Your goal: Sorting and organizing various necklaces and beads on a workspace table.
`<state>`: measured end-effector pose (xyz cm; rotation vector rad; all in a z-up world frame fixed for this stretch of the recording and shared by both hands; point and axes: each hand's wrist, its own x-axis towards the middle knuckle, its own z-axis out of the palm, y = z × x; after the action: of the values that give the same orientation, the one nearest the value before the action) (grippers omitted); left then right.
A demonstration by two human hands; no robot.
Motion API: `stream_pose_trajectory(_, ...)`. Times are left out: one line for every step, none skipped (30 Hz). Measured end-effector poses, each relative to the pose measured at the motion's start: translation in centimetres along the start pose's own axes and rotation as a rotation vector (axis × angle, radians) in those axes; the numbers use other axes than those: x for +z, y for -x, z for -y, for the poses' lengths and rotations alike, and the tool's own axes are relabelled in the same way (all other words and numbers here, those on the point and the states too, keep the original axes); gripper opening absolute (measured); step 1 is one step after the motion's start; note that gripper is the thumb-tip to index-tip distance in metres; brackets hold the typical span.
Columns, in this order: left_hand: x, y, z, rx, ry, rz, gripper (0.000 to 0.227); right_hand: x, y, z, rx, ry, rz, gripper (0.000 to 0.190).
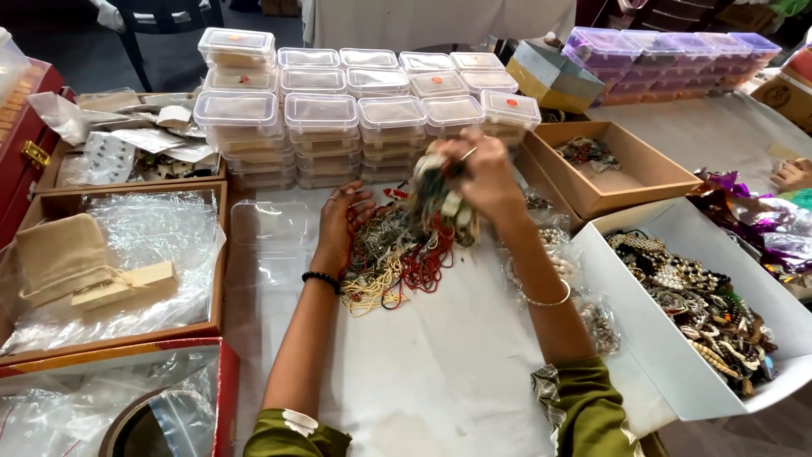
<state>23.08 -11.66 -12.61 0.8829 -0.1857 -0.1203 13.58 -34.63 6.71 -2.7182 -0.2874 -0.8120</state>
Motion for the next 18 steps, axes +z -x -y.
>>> stream_pose_trajectory(-0.1,-0.2,0.0,0.001,-0.002,0.001,0.040,-0.6,0.7,2.3,0.000,-0.001,-0.003,0.063)
stream_pose_trajectory(-0.2,-0.4,0.1,-0.035,0.032,-0.013,0.039,-1.2,1.3,4.6,-0.058,0.135,0.338,0.071)
stream_pose_trajectory(-0.4,-0.6,0.0,-0.067,0.066,-0.031,0.038,-1.8,1.9,6.9,-0.120,0.270,0.678,0.081)
stream_pose_trajectory(-0.8,-1.1,0.1,-0.062,0.063,-0.033,0.038,0.9,2.5,6.1,-0.126,0.268,0.674,0.081)
stream_pose_trajectory(-1.4,-1.4,0.5,-0.090,0.122,-0.030,0.037,3.6,3.3,5.3,-0.255,-0.041,0.731,0.076)
stream_pose_trajectory(-2.0,-1.7,0.9,-0.118,0.180,-0.027,0.038,6.4,4.1,4.4,-0.381,-0.353,0.774,0.072)
stream_pose_trajectory(-2.0,-1.3,0.7,-0.121,0.178,-0.032,0.038,7.3,3.9,3.8,-0.380,-0.358,0.777,0.072)
stream_pose_trajectory(-2.1,-1.0,0.6,-0.105,0.200,-0.040,0.037,8.2,3.7,3.1,-0.328,-0.340,0.725,0.057)
stream_pose_trajectory(-1.6,-1.1,0.5,-0.087,0.227,-0.040,0.037,8.8,3.1,2.2,-0.275,-0.309,0.671,0.045)
stream_pose_trajectory(-1.6,-0.6,0.3,-0.087,0.231,-0.036,0.037,8.2,2.7,0.9,-0.273,-0.304,0.670,0.045)
stream_pose_trajectory(-1.4,-0.5,0.0,-0.110,0.221,-0.049,0.038,7.4,2.0,-0.5,-0.236,-0.335,0.410,0.039)
stream_pose_trajectory(-1.2,-0.4,-0.2,-0.132,0.210,-0.061,0.039,6.6,1.3,-1.9,-0.202,-0.361,0.149,0.034)
stream_pose_trajectory(-0.9,-0.5,-0.4,-0.132,0.214,-0.056,0.039,5.0,1.0,-2.4,-0.202,-0.356,0.147,0.034)
stream_pose_trajectory(-0.5,-0.6,-0.5,-0.135,0.185,-0.052,0.041,3.4,0.7,-2.9,-0.101,-0.307,0.015,0.031)
stream_pose_trajectory(-0.5,-0.3,-0.5,-0.141,0.156,-0.054,0.045,2.0,0.7,-3.3,0.001,-0.260,-0.110,0.027)
stream_pose_trajectory(-0.4,-0.5,-0.2,-0.143,0.159,-0.057,0.045,1.0,0.6,-3.3,0.002,-0.259,-0.107,0.027)
stream_pose_trajectory(-0.6,-0.5,0.1,-0.086,0.012,0.030,0.052,0.2,0.8,-3.2,0.126,-0.277,-0.143,0.027)
stream_pose_trajectory(-0.7,-0.4,0.5,-0.028,-0.134,0.118,0.060,-0.7,0.9,-3.1,0.250,-0.293,-0.179,0.028)
